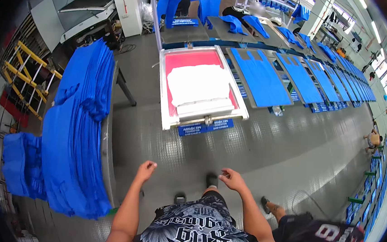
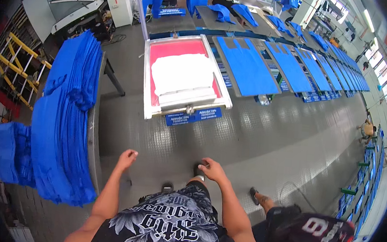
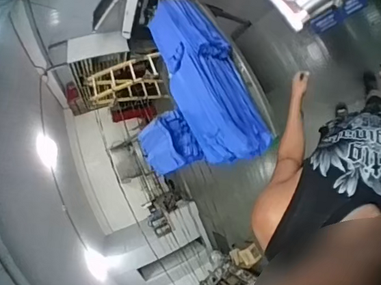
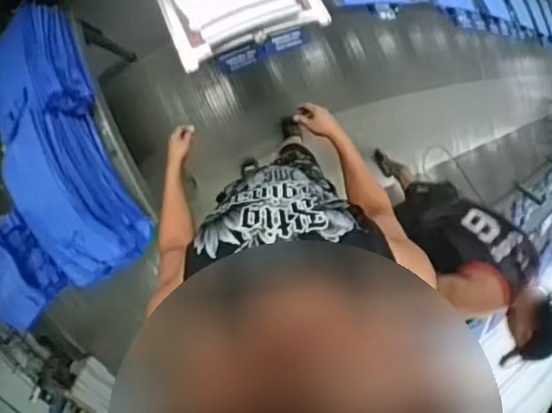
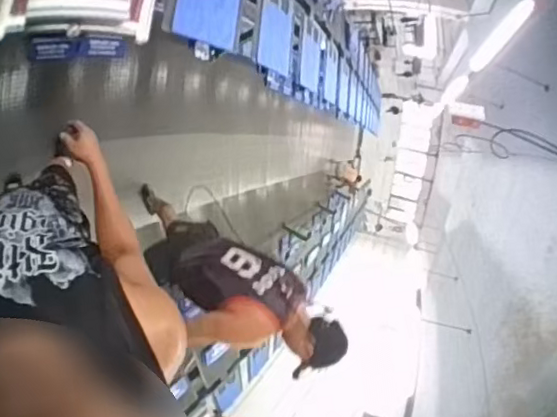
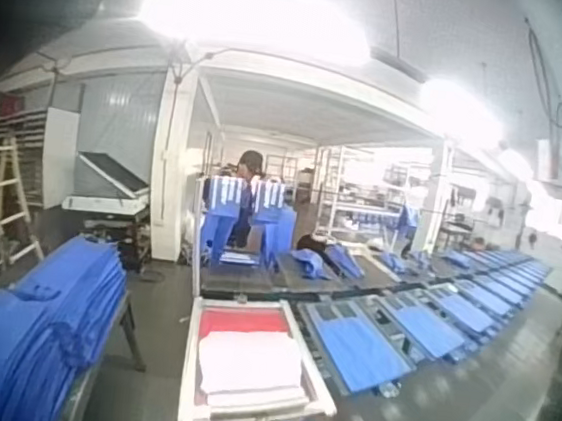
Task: Applying white ink to blue fabric using a manual screen printing frame and squeegee.
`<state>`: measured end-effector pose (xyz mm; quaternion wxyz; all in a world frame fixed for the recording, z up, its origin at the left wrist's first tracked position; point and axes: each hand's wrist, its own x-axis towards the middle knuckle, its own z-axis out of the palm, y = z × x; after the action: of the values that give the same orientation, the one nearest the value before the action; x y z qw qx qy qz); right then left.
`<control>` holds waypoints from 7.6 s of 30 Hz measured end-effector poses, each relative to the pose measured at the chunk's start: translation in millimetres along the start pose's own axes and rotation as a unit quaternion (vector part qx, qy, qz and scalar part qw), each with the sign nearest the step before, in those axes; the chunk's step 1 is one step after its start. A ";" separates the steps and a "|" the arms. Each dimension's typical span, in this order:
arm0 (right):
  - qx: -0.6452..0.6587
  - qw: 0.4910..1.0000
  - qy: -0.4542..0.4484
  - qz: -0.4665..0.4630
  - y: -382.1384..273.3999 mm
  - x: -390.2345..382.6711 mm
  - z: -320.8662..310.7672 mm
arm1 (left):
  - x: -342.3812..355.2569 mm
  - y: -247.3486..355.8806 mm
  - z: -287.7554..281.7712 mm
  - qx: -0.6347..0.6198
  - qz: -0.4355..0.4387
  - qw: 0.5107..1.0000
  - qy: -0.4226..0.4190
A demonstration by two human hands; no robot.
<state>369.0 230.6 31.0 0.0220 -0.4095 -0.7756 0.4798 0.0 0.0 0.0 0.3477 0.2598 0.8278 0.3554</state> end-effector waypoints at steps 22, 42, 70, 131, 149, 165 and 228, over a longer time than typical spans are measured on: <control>0.377 0.910 -0.019 0.171 -30.8 291.0 -156.0 | 163.9 212.7 88.0 -0.226 -0.172 0.942 0.178; 0.492 0.866 0.081 -0.022 -192.3 324.4 -199.3 | 176.7 310.7 118.1 -0.399 0.135 0.906 -0.032; -0.402 0.872 -0.077 -0.269 -260.9 566.8 -211.4 | 156.6 205.0 194.7 -0.346 -0.087 0.911 -0.205; -0.276 0.933 -0.018 -0.229 -107.1 352.1 -206.5 | 233.0 272.9 49.0 0.255 0.226 0.936 0.085; -0.305 0.925 -0.003 -0.225 -108.7 361.2 -209.0 | 236.5 283.6 43.6 0.243 0.196 0.948 0.064; -0.329 0.927 -0.058 -0.172 -120.9 345.6 -217.4 | 232.9 295.8 35.2 0.263 0.208 0.941 0.053; -0.367 0.892 -0.110 -0.241 -222.4 615.5 -280.3 | 146.6 232.2 152.9 -0.074 -0.101 0.967 -0.221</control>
<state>-56.3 792.7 130.6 -0.1007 -0.1334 -0.9688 0.1829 67.3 303.8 44.0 0.5746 0.2200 0.7236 0.3127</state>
